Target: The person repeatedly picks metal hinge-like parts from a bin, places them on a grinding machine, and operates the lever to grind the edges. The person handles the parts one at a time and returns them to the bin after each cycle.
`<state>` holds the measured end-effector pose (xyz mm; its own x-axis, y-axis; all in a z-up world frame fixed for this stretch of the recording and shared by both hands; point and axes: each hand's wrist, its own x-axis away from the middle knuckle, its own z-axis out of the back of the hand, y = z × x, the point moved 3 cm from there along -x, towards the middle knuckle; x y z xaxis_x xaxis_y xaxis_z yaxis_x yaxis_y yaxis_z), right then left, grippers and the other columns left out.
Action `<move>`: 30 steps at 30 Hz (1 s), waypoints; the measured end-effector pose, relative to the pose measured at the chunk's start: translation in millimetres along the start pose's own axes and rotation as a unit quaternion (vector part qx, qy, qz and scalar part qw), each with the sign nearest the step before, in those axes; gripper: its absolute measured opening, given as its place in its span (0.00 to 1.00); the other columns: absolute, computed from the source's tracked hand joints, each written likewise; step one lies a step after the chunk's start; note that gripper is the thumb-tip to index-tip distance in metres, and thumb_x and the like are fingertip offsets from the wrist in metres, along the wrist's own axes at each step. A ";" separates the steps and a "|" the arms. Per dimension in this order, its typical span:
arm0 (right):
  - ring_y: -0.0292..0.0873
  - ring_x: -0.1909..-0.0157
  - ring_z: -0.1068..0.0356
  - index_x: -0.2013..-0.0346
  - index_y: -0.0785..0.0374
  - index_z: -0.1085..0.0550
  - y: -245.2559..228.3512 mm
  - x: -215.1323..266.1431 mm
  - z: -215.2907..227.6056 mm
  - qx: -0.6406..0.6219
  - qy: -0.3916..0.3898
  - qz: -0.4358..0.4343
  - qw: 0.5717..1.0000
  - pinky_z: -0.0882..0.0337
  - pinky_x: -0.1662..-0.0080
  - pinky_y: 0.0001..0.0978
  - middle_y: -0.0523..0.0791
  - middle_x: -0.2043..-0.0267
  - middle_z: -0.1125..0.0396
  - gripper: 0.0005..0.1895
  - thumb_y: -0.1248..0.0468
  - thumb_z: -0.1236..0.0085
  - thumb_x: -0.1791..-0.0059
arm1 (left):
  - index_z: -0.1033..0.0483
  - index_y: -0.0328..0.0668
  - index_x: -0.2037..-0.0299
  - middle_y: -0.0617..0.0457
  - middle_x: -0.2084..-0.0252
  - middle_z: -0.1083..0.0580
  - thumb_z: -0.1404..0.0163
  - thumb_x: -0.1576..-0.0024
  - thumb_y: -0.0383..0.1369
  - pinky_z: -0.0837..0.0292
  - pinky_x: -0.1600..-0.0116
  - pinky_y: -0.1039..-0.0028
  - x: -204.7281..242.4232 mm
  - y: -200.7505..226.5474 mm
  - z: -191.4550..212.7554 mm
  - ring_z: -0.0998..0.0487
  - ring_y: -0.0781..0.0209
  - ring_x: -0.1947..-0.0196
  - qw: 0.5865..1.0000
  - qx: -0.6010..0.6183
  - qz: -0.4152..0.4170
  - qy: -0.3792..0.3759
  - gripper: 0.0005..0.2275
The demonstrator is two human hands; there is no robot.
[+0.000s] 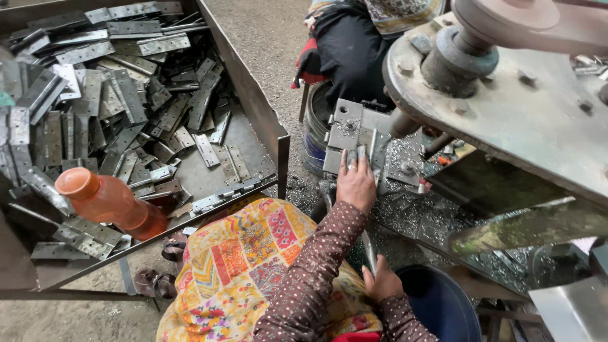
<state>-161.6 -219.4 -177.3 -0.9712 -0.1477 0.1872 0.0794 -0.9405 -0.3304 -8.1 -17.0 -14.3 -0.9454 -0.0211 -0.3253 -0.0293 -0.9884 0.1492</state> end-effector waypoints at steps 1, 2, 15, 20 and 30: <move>0.62 0.66 0.24 0.40 0.60 0.41 1.5 4.3 -6.1 0.014 -0.010 -0.016 1.000 0.25 0.64 0.53 0.56 0.66 0.26 0.33 0.47 0.43 0.53 | 0.30 0.27 0.39 0.34 0.29 0.40 0.61 0.38 0.30 0.59 0.24 0.50 7.7 -1.6 1.7 0.33 0.43 0.33 1.000 0.009 -0.003 -0.020 0.19; 0.61 0.66 0.23 0.39 0.62 0.43 1.4 5.2 -7.4 0.018 -0.038 -0.020 0.999 0.24 0.64 0.52 0.56 0.66 0.26 0.36 0.47 0.43 0.53 | 0.29 0.28 0.40 0.34 0.28 0.40 0.60 0.38 0.29 0.59 0.23 0.49 15.1 -2.6 3.7 0.34 0.44 0.32 0.999 0.017 -0.006 -0.040 0.18; 0.55 0.67 0.21 0.40 0.65 0.43 -12.2 -15.1 38.9 -0.005 -0.121 -0.043 0.992 0.20 0.63 0.46 0.53 0.66 0.26 0.38 0.44 0.43 0.54 | 0.26 0.34 0.42 0.37 0.30 0.38 0.62 0.38 0.31 0.61 0.24 0.48 -22.4 4.0 -1.5 0.33 0.45 0.33 0.999 0.016 -0.015 -0.049 0.18; 0.58 0.65 0.22 0.36 0.65 0.45 7.0 -5.2 -10.6 0.003 -0.080 -0.024 0.996 0.23 0.62 0.50 0.54 0.67 0.25 0.40 0.47 0.41 0.53 | 0.22 0.37 0.47 0.41 0.29 0.38 0.61 0.39 0.31 0.61 0.25 0.48 -14.6 -2.0 0.4 0.31 0.47 0.35 0.997 0.035 -0.011 -0.068 0.16; 0.54 0.68 0.23 0.49 0.68 0.37 -24.3 -46.1 89.7 0.054 -0.167 -0.021 0.984 0.22 0.63 0.45 0.54 0.70 0.26 0.38 0.39 0.38 0.54 | 0.23 0.37 0.44 0.45 0.32 0.34 0.62 0.35 0.32 0.67 0.22 0.47 -43.8 -10.7 1.1 0.32 0.52 0.33 0.996 0.058 0.011 -0.069 0.17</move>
<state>-98.6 -217.3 -95.0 -0.8476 -0.1833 0.4980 0.0815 -0.9723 -0.2190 33.2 -5.4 -0.6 -0.9814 -0.0134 -0.1916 -0.0385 -0.9635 0.2648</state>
